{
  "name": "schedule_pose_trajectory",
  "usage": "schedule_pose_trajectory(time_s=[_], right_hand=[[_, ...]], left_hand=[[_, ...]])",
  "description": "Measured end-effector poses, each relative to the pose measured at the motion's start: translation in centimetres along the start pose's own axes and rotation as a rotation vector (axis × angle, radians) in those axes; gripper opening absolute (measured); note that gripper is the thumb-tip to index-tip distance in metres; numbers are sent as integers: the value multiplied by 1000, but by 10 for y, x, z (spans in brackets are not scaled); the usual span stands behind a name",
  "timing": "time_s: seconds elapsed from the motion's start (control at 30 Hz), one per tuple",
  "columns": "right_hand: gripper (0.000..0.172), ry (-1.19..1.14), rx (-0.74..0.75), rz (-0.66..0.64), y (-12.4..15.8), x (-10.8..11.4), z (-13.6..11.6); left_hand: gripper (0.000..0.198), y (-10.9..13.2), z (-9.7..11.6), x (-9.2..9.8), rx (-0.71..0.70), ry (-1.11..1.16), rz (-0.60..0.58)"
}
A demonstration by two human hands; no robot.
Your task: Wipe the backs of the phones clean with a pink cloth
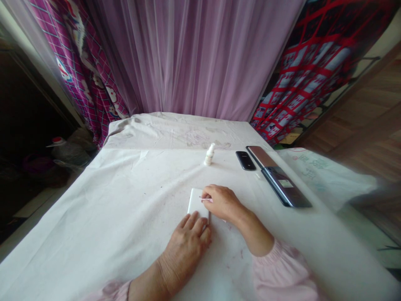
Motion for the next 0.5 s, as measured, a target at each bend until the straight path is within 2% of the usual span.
schedule_pose_trajectory(time_s=[0.23, 0.5], right_hand=[[17, -9, -20, -13, 0, -2, 3], [12, -37, -69, 78, -4, 3, 8]], left_hand=[[4, 0, 1, 1, -5, -1, 8], [5, 0, 0, -2, -3, 0, 8]])
Point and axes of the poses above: each hand's wrist, its own y-axis away from the middle knuckle, its own x-axis out of the back of the hand, z = x × y, the point moved 10 cm from there along -y, towards the middle knuckle, and after that the axes turned 1 degree about -x, right-handed, at the moved point
